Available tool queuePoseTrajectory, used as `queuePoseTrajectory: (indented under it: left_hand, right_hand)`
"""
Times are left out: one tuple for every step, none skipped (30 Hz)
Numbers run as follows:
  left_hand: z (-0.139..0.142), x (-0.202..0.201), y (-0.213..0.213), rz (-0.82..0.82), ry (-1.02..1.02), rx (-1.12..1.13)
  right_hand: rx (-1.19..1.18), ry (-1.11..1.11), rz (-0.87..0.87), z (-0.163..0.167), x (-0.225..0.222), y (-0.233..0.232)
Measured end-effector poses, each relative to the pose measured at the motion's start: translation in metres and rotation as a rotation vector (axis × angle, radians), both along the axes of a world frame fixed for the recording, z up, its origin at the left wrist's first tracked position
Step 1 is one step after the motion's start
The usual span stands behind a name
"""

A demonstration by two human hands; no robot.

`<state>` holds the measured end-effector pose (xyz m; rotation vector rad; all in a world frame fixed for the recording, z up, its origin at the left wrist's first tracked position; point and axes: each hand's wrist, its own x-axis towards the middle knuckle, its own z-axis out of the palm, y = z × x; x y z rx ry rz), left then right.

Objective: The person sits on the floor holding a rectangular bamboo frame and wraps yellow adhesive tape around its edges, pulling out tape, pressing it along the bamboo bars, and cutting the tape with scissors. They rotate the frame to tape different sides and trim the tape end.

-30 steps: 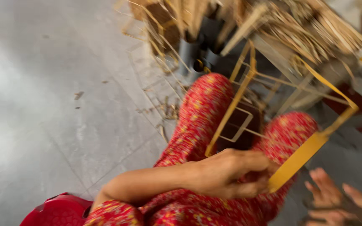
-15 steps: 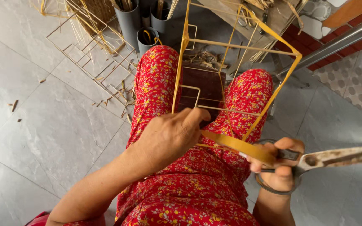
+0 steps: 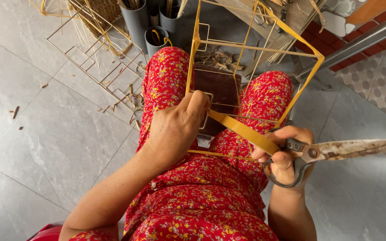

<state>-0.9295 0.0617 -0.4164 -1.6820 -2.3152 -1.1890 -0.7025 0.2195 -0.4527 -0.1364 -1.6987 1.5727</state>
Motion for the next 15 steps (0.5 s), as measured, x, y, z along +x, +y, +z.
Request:
queuePoseTrajectory:
  left_hand:
    - [-0.002,0.002,0.004,0.008,0.009,0.032]
    - [-0.004,0.003,0.006,0.016,0.018,0.065]
    - [-0.005,0.004,0.009,0.002,-0.021,0.086]
    - [-0.006,0.004,0.010,-0.012,-0.058,0.106]
    - [-0.006,0.004,0.011,-0.028,-0.098,0.125]
    - [-0.007,0.003,0.011,-0.086,-0.276,0.128]
    - [-0.007,0.002,0.010,-0.143,-0.456,0.130]
    - [-0.006,0.000,0.010,-0.203,-0.635,0.132]
    - [-0.006,-0.001,0.009,-0.201,-0.676,0.100]
    - [-0.005,-0.003,0.008,-0.202,-0.716,0.065]
    - [-0.004,-0.005,0.008,-0.206,-0.757,0.028]
    - [-0.003,-0.006,0.008,-0.205,-0.769,0.025]
    - [-0.002,-0.006,0.007,-0.204,-0.782,0.023]
    - [-0.002,-0.006,0.007,-0.204,-0.794,0.025]
    - [-0.002,-0.005,0.008,-0.182,-0.786,0.015]
  right_hand:
    - [0.006,-0.007,-0.011,0.001,0.000,0.002]
    - [0.012,-0.013,-0.022,0.002,0.000,0.003]
    - [0.005,-0.014,-0.017,0.003,0.000,0.005]
    - [-0.001,-0.012,-0.012,0.005,-0.001,0.006]
    - [-0.010,-0.013,-0.009,0.007,-0.001,0.007]
    - [0.000,-0.019,0.008,0.009,-0.001,0.009]
    - [0.008,-0.027,0.025,0.011,-0.002,0.011]
    - [0.019,-0.032,0.041,0.013,-0.002,0.012]
    - [0.003,-0.046,0.072,0.015,-0.002,0.013]
    - [-0.014,-0.058,0.099,0.018,0.002,0.014]
    - [-0.034,-0.072,0.122,0.022,0.006,0.014]
    - [-0.020,-0.078,0.128,0.026,0.012,0.016]
    - [-0.005,-0.086,0.134,0.033,0.019,0.019]
    - [0.013,-0.094,0.140,0.039,0.027,0.024]
    - [0.061,-0.116,0.081,0.045,0.035,0.028]
